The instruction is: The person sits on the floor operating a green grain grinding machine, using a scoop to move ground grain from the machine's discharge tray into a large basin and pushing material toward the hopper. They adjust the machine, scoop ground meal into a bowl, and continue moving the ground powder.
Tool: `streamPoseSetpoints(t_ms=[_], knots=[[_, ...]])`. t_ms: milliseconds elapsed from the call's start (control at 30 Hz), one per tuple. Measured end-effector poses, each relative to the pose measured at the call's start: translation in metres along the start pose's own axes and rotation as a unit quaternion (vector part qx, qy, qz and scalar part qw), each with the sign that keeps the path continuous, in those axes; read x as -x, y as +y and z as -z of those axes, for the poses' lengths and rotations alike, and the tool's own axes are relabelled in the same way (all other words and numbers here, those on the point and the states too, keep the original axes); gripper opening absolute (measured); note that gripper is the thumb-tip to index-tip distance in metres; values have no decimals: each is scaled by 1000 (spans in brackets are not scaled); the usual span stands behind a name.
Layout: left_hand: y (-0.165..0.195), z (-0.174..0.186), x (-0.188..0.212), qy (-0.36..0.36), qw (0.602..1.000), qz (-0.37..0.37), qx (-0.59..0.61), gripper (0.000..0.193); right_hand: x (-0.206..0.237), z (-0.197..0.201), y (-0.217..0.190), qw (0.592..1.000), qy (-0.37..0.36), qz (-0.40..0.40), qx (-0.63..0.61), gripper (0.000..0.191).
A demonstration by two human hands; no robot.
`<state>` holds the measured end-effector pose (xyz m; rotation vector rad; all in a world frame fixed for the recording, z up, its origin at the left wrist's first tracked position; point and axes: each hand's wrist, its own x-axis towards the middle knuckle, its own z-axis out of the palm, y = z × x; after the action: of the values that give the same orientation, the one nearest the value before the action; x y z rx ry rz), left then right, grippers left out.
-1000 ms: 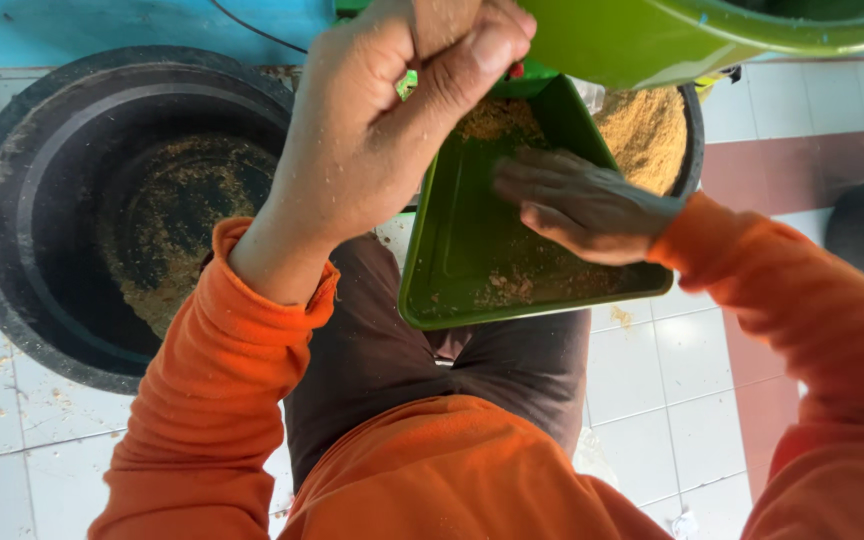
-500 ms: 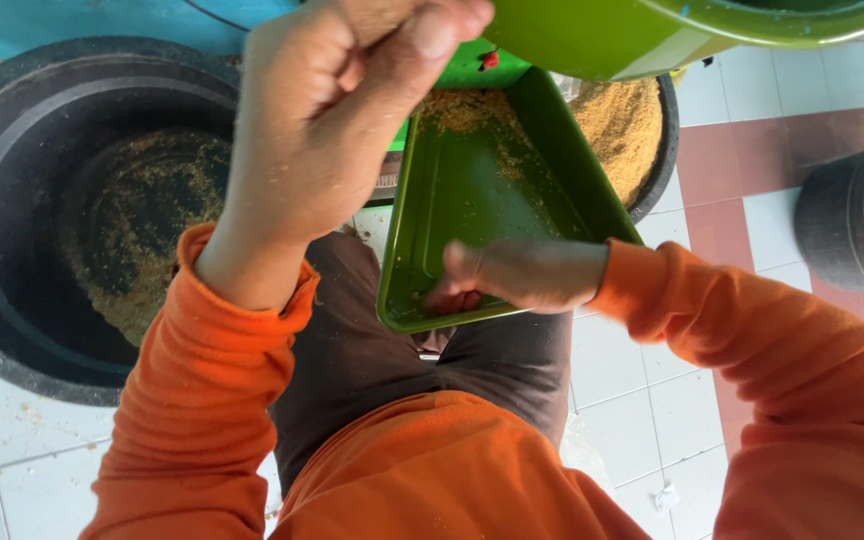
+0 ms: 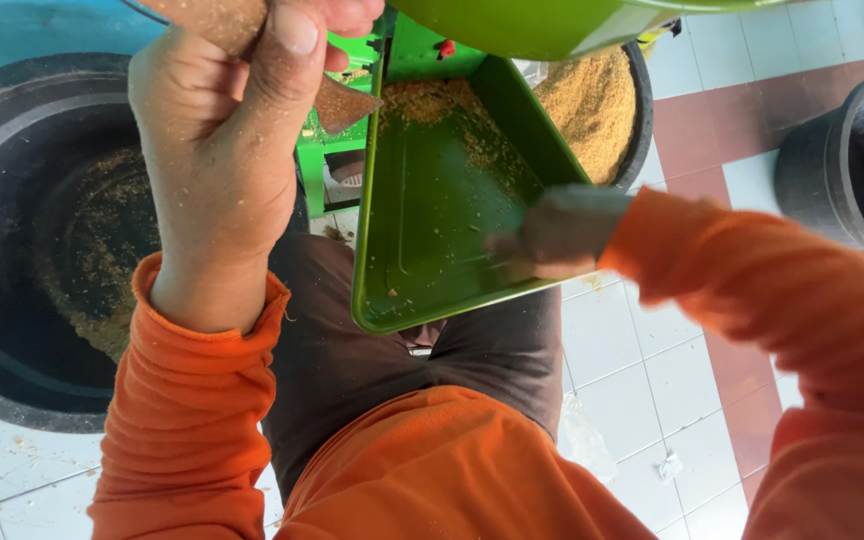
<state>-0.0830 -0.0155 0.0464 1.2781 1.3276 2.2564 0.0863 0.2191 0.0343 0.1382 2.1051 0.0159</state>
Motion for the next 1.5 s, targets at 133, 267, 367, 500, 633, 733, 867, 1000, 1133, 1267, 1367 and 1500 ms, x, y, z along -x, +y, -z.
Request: streamPoseSetpoints(t_ms=[133, 267, 367, 500, 633, 733, 867, 1000, 1133, 1267, 1367, 1500], knots=[[5, -2, 4, 10, 1000, 0, -22, 29, 14, 7, 9, 982, 72, 88, 152, 62], [7, -1, 9, 14, 1000, -4, -26, 30, 31, -18, 3, 999, -39, 17, 30, 63], [7, 0, 13, 12, 1000, -7, -17, 30, 25, -35, -1, 994, -50, -76, -68, 82], [8, -1, 18, 11, 1000, 5, 2, 31, 4, -43, -21, 995, 24, -99, -17, 77], [8, -7, 16, 15, 1000, 12, 4, 31, -27, -17, -51, 953, 128, -215, -171, 92], [13, -11, 21, 27, 999, 36, 8, 31, -51, 18, -42, 929, 168, -124, -306, 94], [17, -5, 26, 15, 1000, -13, -2, 30, -47, 0, -21, 930, 297, -43, -211, 97], [19, 0, 29, 24, 999, -12, 16, 31, -39, -41, -22, 959, 207, -110, -161, 102], [17, -11, 26, 42, 999, -7, 21, 31, -93, -7, -34, 918, 343, -106, -168, 95], [20, -17, 31, 40, 999, 19, 17, 31, -112, 12, -38, 886, 439, 24, -149, 89], [24, -15, 38, 38, 999, 1, 12, 29, -85, -8, -38, 918, 388, -2, -79, 74], [23, -18, 36, 44, 999, -7, -8, 27, -67, -5, -36, 905, 365, 209, -58, 64]])
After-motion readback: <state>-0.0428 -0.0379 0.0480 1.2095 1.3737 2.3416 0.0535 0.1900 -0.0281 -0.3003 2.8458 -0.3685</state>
